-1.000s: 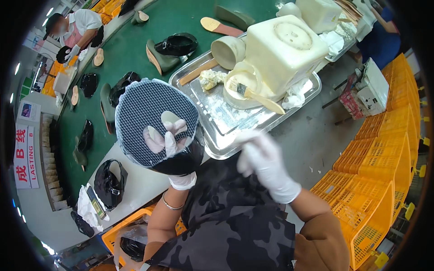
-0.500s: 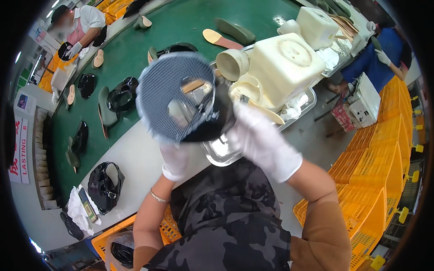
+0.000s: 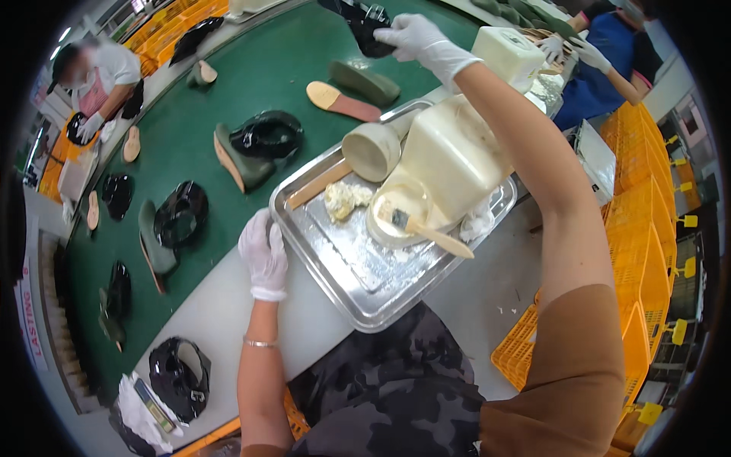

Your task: The person applies a white adhesive to the inner lining of black shoes using a brush. They repeatedly dip the brush into a container of glue and coat the inside of each shoe, then place the finished shoes onto a green workbench.

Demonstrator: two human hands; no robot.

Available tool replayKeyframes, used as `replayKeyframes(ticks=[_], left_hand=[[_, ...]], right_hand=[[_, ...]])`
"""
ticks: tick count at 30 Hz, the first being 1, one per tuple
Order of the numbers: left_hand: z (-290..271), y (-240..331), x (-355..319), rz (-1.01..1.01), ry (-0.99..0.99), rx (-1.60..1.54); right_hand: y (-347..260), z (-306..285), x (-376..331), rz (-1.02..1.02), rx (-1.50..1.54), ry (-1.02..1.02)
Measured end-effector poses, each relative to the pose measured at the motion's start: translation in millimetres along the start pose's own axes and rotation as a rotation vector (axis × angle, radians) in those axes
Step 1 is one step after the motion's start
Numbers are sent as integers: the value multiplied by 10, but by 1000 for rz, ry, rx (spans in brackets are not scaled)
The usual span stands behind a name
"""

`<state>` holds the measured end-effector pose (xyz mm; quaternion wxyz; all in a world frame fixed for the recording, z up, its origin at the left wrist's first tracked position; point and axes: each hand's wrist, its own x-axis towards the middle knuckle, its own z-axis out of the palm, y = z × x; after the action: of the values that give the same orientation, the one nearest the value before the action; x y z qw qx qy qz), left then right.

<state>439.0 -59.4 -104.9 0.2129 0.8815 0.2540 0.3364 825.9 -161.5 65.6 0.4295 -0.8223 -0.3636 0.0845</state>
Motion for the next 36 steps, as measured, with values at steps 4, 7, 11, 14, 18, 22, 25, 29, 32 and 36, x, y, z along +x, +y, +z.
replayKeyframes(ticks=[4,7,11,14,18,22,25,29,32,36], left_hand=[[-54,87,36,-25,-29,4],[-101,127,41,-45,-39,20],[-113,144,32,-62,-42,34],[-108,140,34,-59,-43,24],[-105,144,45,-39,1,25],[-112,139,25,-65,-25,5],[-100,109,5,-60,-15,-2],[-76,117,6,-71,-1,-12],[-32,99,9,-74,3,-22],[70,-7,37,-45,56,-83]], right_hand=[[178,50,391,105,-583,-85],[281,111,574,-51,-898,-107],[464,261,764,64,-906,-139],[785,330,869,103,-892,-120],[967,304,828,-132,-756,-80],[600,139,792,-56,-512,-184],[252,240,436,-119,-307,-130],[-368,513,-400,-217,-122,-367],[-701,678,-1224,-709,-329,-493],[-988,691,-2334,-1036,-401,-667]])
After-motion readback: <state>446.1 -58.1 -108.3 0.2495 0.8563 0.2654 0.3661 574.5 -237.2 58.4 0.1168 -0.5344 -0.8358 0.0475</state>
